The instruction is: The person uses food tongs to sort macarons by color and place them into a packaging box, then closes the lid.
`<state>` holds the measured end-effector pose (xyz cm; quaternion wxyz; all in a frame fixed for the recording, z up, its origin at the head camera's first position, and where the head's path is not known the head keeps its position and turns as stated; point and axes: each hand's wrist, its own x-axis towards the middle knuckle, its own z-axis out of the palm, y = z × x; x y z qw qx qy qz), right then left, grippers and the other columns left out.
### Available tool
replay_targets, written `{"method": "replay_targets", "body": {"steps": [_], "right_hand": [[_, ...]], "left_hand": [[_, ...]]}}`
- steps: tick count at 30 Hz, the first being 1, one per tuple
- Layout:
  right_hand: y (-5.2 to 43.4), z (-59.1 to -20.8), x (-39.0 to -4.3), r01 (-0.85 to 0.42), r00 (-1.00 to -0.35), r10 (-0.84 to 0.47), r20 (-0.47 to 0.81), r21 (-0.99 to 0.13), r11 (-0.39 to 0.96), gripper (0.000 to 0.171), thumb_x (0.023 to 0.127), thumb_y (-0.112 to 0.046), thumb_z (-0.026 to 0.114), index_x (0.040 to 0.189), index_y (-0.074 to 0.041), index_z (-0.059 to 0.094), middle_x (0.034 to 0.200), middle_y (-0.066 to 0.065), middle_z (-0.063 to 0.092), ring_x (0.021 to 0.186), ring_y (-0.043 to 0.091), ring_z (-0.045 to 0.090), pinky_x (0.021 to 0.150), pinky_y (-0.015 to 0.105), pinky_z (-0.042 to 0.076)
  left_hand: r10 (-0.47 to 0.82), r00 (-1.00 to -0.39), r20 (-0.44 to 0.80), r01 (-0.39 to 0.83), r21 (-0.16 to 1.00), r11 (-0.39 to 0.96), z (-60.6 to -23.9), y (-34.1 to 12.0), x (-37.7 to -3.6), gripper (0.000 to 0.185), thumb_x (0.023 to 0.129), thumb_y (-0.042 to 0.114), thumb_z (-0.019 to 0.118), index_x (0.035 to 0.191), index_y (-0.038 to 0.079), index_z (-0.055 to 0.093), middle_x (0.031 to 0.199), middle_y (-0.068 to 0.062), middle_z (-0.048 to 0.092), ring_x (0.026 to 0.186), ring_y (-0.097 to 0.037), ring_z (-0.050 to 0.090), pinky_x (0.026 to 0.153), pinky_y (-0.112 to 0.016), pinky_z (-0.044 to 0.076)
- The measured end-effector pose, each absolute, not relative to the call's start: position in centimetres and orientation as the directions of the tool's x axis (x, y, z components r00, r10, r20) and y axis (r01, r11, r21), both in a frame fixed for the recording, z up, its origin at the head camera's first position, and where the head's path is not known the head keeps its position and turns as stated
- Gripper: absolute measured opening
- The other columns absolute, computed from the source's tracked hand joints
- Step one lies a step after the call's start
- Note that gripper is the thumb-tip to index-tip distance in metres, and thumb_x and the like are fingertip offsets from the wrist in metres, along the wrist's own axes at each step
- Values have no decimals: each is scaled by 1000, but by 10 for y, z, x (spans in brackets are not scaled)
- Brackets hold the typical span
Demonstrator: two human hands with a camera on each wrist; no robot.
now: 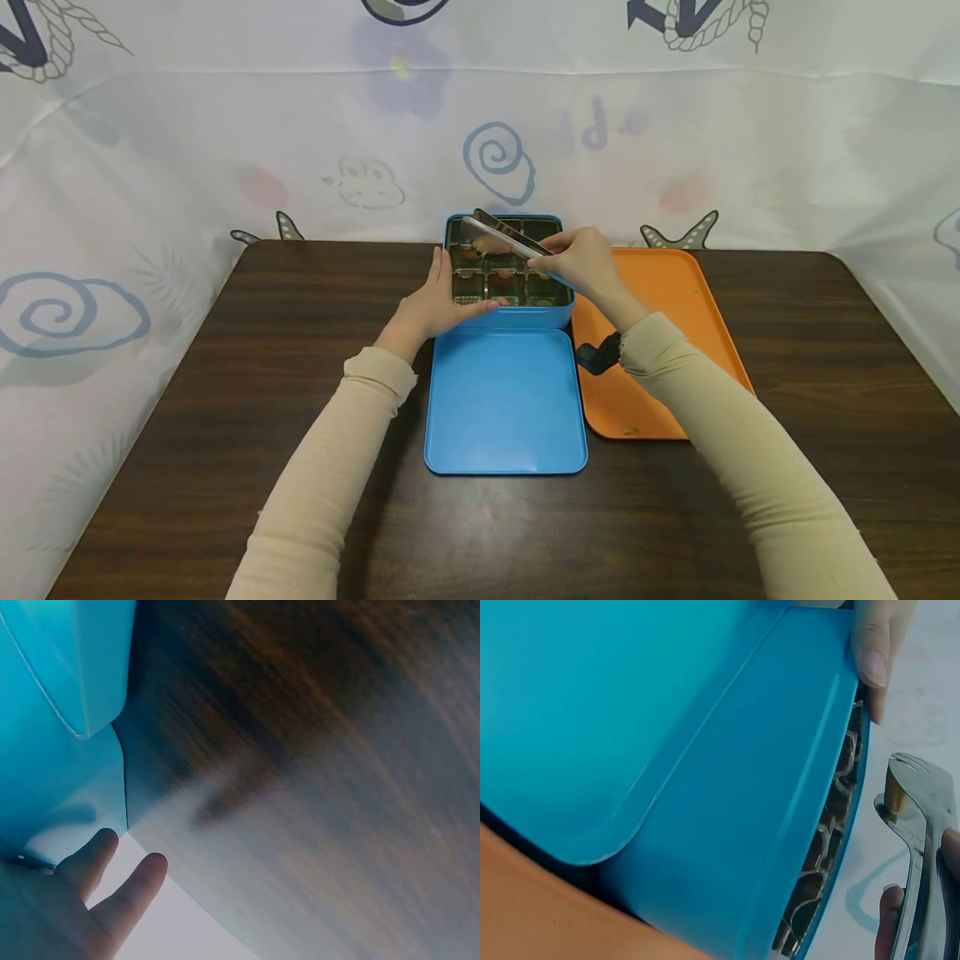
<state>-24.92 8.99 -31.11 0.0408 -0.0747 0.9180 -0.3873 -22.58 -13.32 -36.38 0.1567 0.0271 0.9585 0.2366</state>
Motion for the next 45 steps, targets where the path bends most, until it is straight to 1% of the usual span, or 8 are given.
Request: {"method": "replay_targets", "body": {"steps": [5, 12, 27, 33, 35, 39, 42, 45], "right_hand": [[84, -315, -250, -103, -985, -169, -19, -723, 684, 42, 86, -24, 71, 122, -2, 66, 120, 19, 65, 107, 34, 59, 88, 39, 49], [79, -318, -252, -86, -984, -173, -45, -728, 680, 42, 87, -25, 70, 123, -4, 65, 124, 18, 63, 111, 33, 58, 92, 39, 48], [83, -321, -253, -71, -979, -187, -77, -733, 676, 52, 88, -28, 70, 132, -3, 57, 133, 17, 58, 124, 32, 52, 101, 41, 45], [94, -318, -255, -38, -981, -172, -84, -797, 603, 56, 86, -26, 72, 133, -4, 55, 132, 18, 58, 120, 32, 54, 97, 43, 47], [99, -315, -256, -31, -982, -170, -85, -812, 583, 57, 85, -25, 72, 135, -4, 53, 133, 17, 57, 121, 32, 54, 97, 43, 48], [112, -306, -254, -13, -983, -158, -95, -819, 573, 60, 85, -27, 72, 139, -8, 51, 139, 15, 53, 126, 31, 50, 100, 43, 47], [123, -296, -250, -6, -983, -152, -102, -811, 585, 61, 85, -30, 72, 140, -12, 50, 142, 15, 50, 131, 31, 45, 104, 45, 43], [136, -286, -244, -32, -980, -175, -97, -787, 616, 61, 87, -31, 71, 141, -14, 49, 143, 16, 48, 132, 33, 43, 104, 48, 41]], "left_hand": [[124, -949, -291, -29, 470, 882, -365, -134, -226, 120, 78, 80, 47, 150, 15, -24, 157, 1, -30, 141, -39, 34, 108, -66, 27], [127, -949, -289, -31, 485, 874, -365, -134, -225, 121, 76, 82, 47, 150, 16, -24, 157, 1, -29, 143, -40, 30, 108, -69, 22], [125, -952, -280, -16, 450, 893, -367, -133, -228, 121, 76, 83, 44, 149, 16, -25, 157, 0, -30, 139, -39, 38, 103, -61, 36], [122, -951, -283, -20, 450, 893, -366, -134, -227, 122, 76, 83, 45, 150, 15, -24, 158, -2, -28, 140, -39, 34, 106, -65, 31], [120, -951, -284, -21, 449, 893, -366, -134, -227, 122, 76, 83, 45, 150, 15, -24, 158, -2, -27, 140, -40, 35, 105, -64, 32], [121, -952, -281, -13, 434, 901, -365, -133, -227, 122, 77, 82, 45, 150, 13, -23, 159, -3, -26, 138, -39, 39, 97, -57, 42], [123, -953, -277, -6, 424, 906, -366, -133, -227, 121, 78, 81, 45, 151, 13, -22, 159, -3, -26, 135, -39, 43, 83, -49, 49], [124, -954, -273, -3, 423, 906, -366, -132, -227, 120, 78, 81, 46, 151, 13, -21, 159, -3, -26, 133, -38, 46, 69, -41, 49]]}}
